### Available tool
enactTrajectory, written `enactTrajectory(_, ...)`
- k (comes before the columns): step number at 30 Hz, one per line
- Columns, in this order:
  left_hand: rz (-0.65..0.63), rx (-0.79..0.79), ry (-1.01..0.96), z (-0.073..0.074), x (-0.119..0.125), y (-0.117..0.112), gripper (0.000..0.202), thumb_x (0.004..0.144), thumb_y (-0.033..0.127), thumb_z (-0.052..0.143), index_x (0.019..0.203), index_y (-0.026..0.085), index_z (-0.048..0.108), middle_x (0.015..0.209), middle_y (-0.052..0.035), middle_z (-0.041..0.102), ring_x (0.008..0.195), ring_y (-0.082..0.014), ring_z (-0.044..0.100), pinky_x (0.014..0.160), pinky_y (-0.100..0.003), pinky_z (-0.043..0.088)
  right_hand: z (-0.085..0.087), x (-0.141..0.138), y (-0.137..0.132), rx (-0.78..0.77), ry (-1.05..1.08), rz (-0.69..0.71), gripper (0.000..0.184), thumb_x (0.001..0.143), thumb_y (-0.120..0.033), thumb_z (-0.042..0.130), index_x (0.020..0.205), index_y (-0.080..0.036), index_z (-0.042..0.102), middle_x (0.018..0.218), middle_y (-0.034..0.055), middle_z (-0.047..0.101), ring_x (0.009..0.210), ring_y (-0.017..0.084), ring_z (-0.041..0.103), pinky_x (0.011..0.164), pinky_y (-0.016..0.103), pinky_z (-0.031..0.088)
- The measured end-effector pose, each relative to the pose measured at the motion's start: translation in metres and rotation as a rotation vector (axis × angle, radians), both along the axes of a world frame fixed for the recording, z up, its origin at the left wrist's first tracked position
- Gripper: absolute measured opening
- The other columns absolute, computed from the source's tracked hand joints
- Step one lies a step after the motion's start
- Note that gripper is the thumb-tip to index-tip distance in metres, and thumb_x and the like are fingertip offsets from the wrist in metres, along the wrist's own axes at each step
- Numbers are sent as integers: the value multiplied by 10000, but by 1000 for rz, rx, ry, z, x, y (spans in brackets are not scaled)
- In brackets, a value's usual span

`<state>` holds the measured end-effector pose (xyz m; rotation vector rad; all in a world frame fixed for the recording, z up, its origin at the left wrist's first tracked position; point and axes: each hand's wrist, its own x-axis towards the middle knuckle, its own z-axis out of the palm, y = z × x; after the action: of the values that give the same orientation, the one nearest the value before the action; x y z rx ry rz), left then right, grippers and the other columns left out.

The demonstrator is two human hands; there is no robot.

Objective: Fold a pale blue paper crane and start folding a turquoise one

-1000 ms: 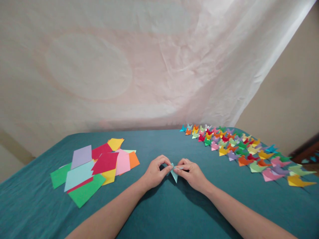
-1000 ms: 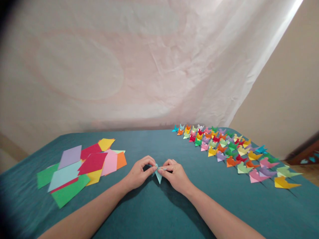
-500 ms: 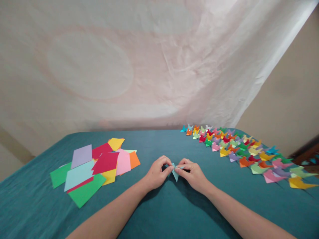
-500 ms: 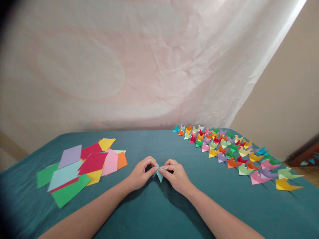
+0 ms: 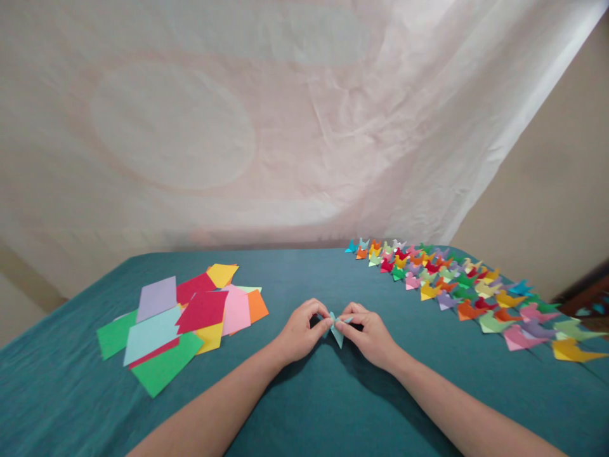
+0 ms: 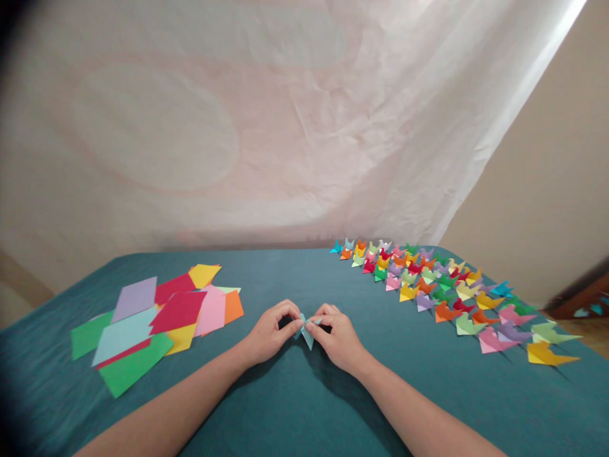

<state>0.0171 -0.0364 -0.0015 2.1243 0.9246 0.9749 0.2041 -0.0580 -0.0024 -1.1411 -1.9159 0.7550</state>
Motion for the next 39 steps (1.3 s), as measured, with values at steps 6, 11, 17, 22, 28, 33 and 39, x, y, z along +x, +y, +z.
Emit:
enactTrajectory(6, 2, 22, 1, 0, 0, 0, 137, 864, 274, 504, 791, 167, 550, 844, -36, 568, 814, -162, 525, 759, -280, 419, -2, 0, 1, -2, 25, -9, 298, 857, -366, 540, 647, -192, 661, 709, 14, 544, 726, 159, 528, 688, 286, 397)
enactTrajectory(11, 2, 18, 0, 0, 1, 0, 141, 866, 276, 495, 792, 168, 546, 842, -37, 567, 811, -164, 523, 754, -282, 416, -3, 0, 1, -11, 33, -15, 297, 854, -378, 545, 657, -195, 672, 710, 15, 551, 731, 161, 533, 692, 286, 400)
enactTrajectory(17, 4, 19, 4, -1, 1, 0, 139, 869, 272, 496, 794, 168, 548, 844, -32, 569, 815, -159, 528, 759, -272, 414, -2, 0, 1, -14, 25, -9, 287, 857, -354, 546, 650, -192, 662, 706, 11, 540, 731, 159, 528, 693, 284, 391)
enactTrajectory(22, 10, 10, 35, -3, 0, 1, 135, 871, 279, 506, 811, 170, 558, 857, -28, 582, 831, -158, 534, 764, -270, 411, -2, 1, 1, -3, -3, -5, 288, 865, -338, 536, 645, -191, 651, 715, 10, 535, 742, 160, 522, 701, 287, 386)
enactTrajectory(28, 41, 4, 84, -3, 0, -1, 107, 845, 278, 545, 841, 175, 573, 854, -22, 590, 818, -160, 532, 749, -275, 413, -4, 1, 2, 6, -6, -1, 286, 867, -319, 535, 638, -190, 647, 709, 9, 528, 733, 158, 518, 692, 285, 382)
enactTrajectory(33, 54, 22, 103, -3, 0, -2, 104, 811, 281, 591, 812, 177, 580, 840, -19, 604, 821, -164, 541, 759, -281, 412, -3, 1, 2, 0, -3, -15, 265, 868, -303, 537, 668, -189, 668, 716, 14, 529, 744, 162, 516, 695, 287, 378)
enactTrajectory(39, 42, 21, 109, -1, 1, -2, 103, 815, 263, 585, 769, 171, 572, 808, -15, 602, 809, -160, 542, 754, -274, 409, -3, 0, 1, -1, -8, -18, 251, 860, -295, 549, 666, -185, 665, 714, 9, 521, 742, 160, 509, 697, 285, 373)
